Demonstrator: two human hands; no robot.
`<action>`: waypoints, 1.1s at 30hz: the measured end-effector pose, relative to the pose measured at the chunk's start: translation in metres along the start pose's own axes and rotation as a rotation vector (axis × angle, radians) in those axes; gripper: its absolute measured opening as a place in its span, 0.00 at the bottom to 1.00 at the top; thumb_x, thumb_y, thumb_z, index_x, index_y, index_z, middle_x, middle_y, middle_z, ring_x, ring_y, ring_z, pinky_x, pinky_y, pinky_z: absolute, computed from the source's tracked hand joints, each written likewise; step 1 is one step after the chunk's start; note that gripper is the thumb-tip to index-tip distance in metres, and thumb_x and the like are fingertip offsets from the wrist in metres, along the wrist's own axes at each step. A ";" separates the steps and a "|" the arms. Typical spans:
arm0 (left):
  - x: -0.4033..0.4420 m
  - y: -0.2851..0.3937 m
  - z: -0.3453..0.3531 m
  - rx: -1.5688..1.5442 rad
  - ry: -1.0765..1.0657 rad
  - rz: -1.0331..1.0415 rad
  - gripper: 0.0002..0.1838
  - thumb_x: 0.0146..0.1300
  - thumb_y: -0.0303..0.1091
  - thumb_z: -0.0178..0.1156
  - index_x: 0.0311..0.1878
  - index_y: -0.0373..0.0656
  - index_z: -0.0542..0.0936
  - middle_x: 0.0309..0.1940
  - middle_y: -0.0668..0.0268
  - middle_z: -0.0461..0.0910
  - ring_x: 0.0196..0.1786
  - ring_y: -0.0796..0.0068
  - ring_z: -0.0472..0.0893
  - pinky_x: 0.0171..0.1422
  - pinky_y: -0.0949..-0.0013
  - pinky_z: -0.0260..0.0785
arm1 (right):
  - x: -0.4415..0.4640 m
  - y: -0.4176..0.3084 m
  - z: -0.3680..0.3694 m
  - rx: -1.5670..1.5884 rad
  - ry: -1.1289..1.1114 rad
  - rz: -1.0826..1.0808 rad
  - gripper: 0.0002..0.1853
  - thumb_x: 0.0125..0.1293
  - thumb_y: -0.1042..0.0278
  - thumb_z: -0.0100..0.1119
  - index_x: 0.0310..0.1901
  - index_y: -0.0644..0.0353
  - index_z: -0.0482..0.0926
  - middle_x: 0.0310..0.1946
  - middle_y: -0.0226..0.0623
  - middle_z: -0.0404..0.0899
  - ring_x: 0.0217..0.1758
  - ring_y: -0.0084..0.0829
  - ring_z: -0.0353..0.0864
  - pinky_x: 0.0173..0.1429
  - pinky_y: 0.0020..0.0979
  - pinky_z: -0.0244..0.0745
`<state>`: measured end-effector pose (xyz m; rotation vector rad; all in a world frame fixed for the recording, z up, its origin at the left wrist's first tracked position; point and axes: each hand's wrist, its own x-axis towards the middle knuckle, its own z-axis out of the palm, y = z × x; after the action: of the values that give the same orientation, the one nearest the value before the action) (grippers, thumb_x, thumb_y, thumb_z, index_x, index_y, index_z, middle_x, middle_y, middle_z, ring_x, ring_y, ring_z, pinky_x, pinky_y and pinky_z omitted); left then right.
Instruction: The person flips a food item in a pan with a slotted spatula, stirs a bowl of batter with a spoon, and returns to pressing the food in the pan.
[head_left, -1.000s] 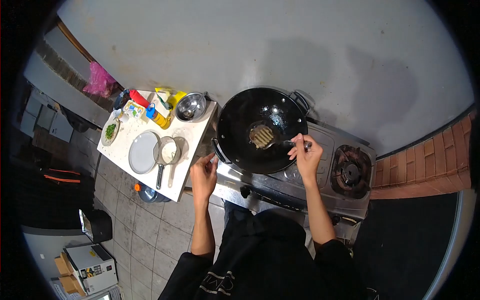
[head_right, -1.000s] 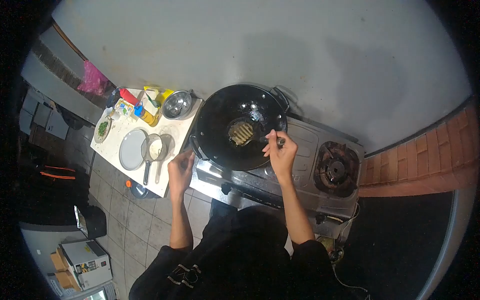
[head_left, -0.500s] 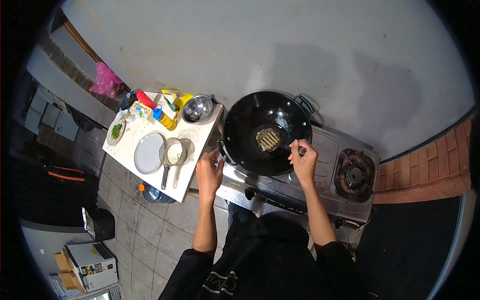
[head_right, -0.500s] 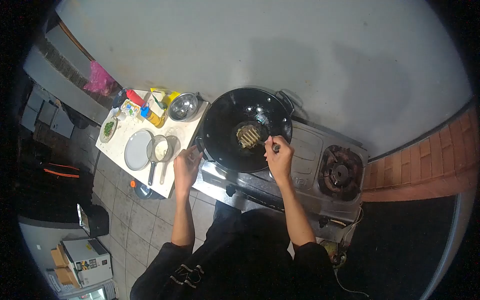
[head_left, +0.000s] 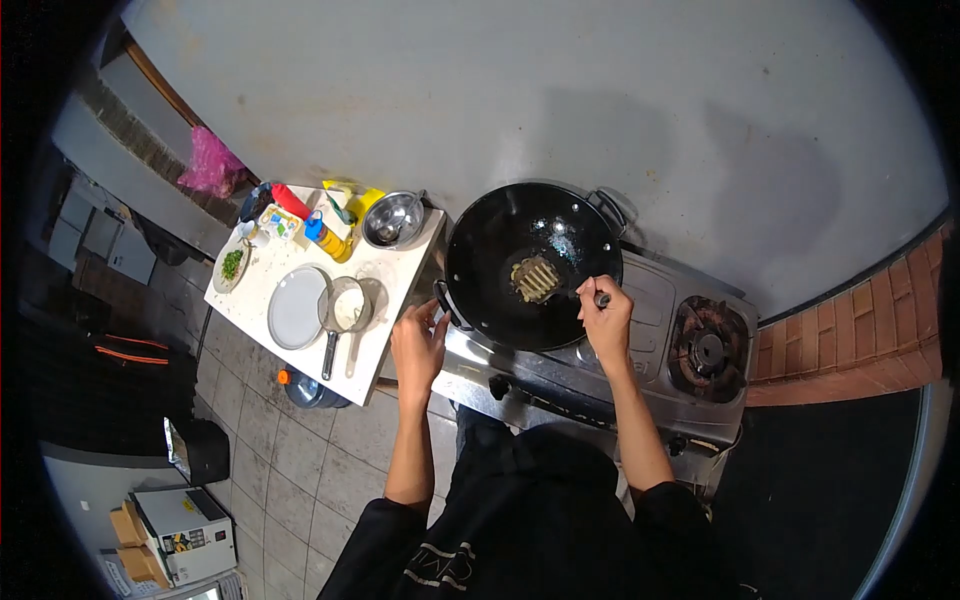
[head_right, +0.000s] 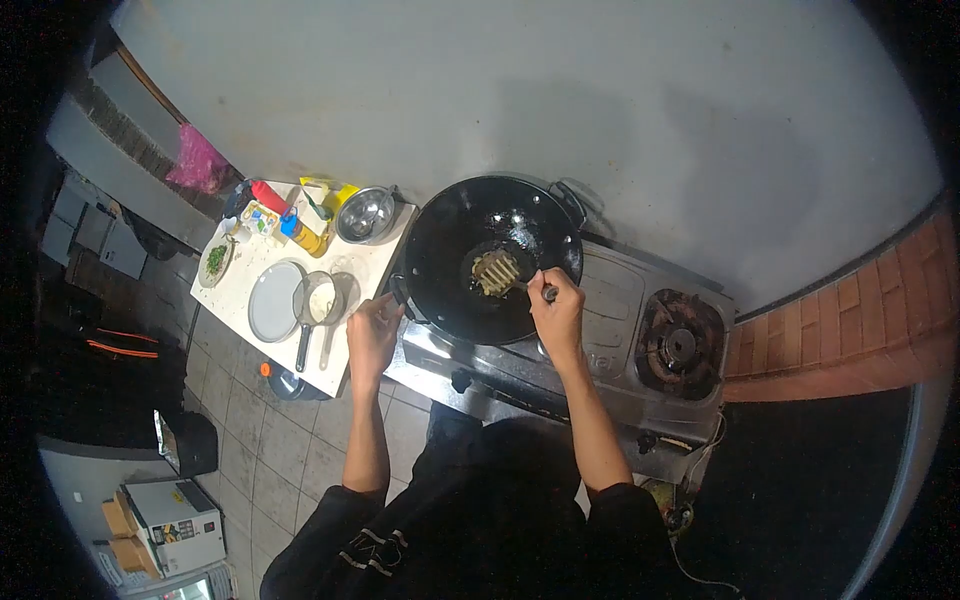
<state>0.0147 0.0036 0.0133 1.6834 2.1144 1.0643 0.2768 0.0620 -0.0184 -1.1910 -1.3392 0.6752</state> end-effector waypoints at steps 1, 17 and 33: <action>0.000 0.000 0.000 0.006 0.000 0.000 0.16 0.57 0.34 0.69 0.47 0.37 0.84 0.25 0.58 0.75 0.27 0.57 0.77 0.35 0.58 0.69 | 0.000 0.001 0.000 0.007 0.005 0.001 0.10 0.66 0.77 0.58 0.27 0.68 0.72 0.20 0.37 0.71 0.17 0.23 0.72 0.22 0.30 0.62; 0.000 -0.001 0.001 -0.002 0.003 0.002 0.16 0.56 0.34 0.70 0.47 0.37 0.85 0.25 0.59 0.75 0.26 0.61 0.76 0.34 0.61 0.68 | 0.010 -0.001 0.007 -0.076 -0.028 -0.033 0.11 0.66 0.76 0.58 0.27 0.67 0.70 0.17 0.42 0.66 0.18 0.28 0.63 0.25 0.34 0.60; 0.000 0.002 0.000 0.001 0.007 0.010 0.16 0.56 0.34 0.69 0.47 0.37 0.85 0.25 0.58 0.75 0.26 0.59 0.76 0.34 0.59 0.68 | 0.009 -0.019 0.002 -0.011 -0.037 0.055 0.11 0.68 0.73 0.60 0.28 0.67 0.74 0.16 0.35 0.73 0.16 0.23 0.74 0.20 0.27 0.65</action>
<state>0.0158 0.0034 0.0147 1.6946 2.1137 1.0743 0.2719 0.0649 0.0017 -1.2330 -1.3460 0.7332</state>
